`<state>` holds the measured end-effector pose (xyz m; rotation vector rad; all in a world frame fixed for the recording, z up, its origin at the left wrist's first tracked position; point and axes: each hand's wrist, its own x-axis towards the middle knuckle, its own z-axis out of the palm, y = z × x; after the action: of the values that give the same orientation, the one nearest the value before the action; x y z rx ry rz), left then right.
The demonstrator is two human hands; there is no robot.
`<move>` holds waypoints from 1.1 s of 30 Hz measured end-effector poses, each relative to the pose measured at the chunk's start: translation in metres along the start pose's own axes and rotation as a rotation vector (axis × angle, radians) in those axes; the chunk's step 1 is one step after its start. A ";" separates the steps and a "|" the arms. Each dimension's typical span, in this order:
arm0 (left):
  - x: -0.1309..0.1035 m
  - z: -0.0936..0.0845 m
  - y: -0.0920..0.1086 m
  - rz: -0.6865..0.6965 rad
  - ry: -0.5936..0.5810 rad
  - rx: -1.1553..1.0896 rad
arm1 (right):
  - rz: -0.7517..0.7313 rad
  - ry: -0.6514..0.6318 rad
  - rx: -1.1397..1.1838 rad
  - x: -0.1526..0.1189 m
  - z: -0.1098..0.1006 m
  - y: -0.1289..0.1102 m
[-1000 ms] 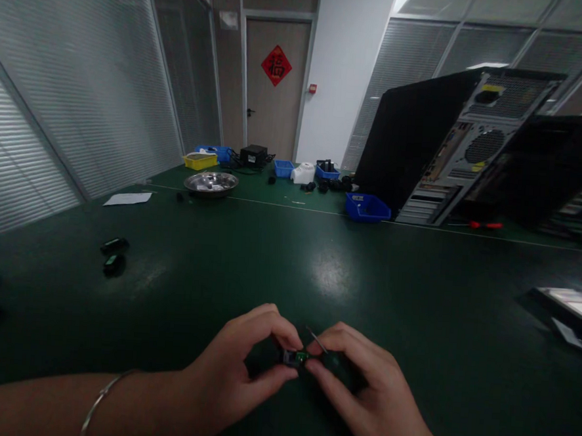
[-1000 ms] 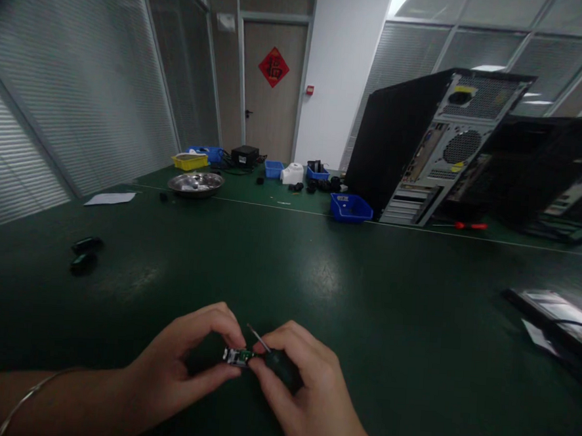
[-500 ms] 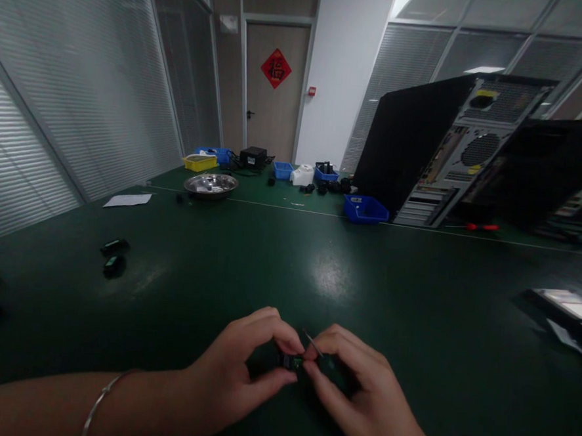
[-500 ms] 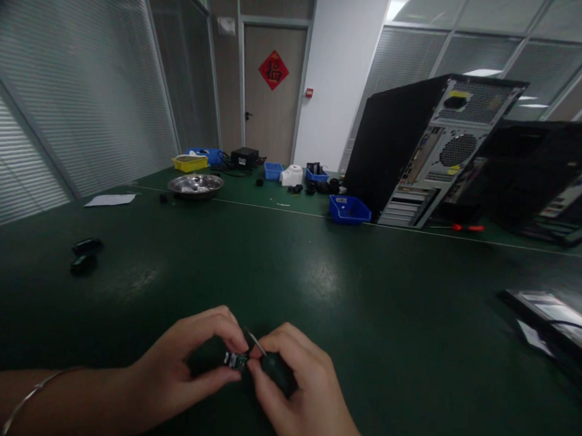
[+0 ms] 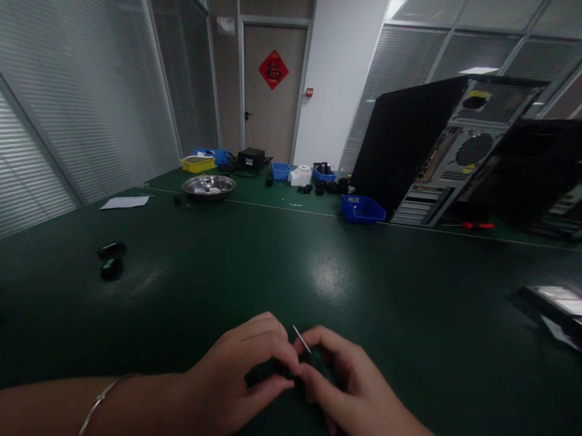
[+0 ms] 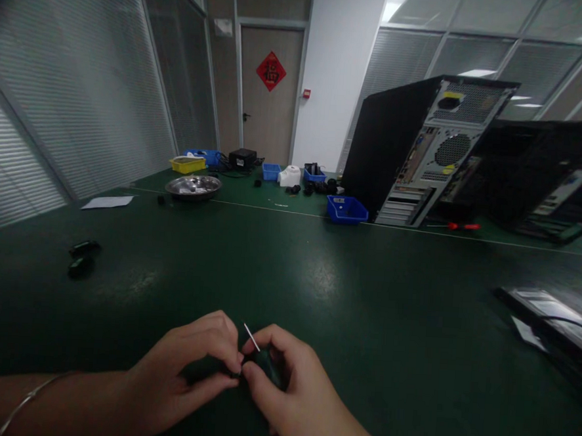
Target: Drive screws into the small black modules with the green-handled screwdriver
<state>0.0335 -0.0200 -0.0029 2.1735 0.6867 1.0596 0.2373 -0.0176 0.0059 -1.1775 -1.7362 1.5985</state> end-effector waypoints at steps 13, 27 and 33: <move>0.006 -0.002 0.005 -0.253 0.000 -0.254 | -0.010 0.042 0.165 0.005 -0.002 0.007; 0.009 0.003 -0.008 -0.570 0.058 -0.787 | 0.003 0.037 0.200 0.005 -0.003 0.010; 0.010 0.004 -0.009 -0.585 0.062 -0.802 | 0.000 0.038 0.183 0.003 -0.003 0.006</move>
<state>0.0409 -0.0087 -0.0064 1.1602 0.7012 0.8715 0.2399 -0.0140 -0.0002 -1.1117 -1.5296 1.6845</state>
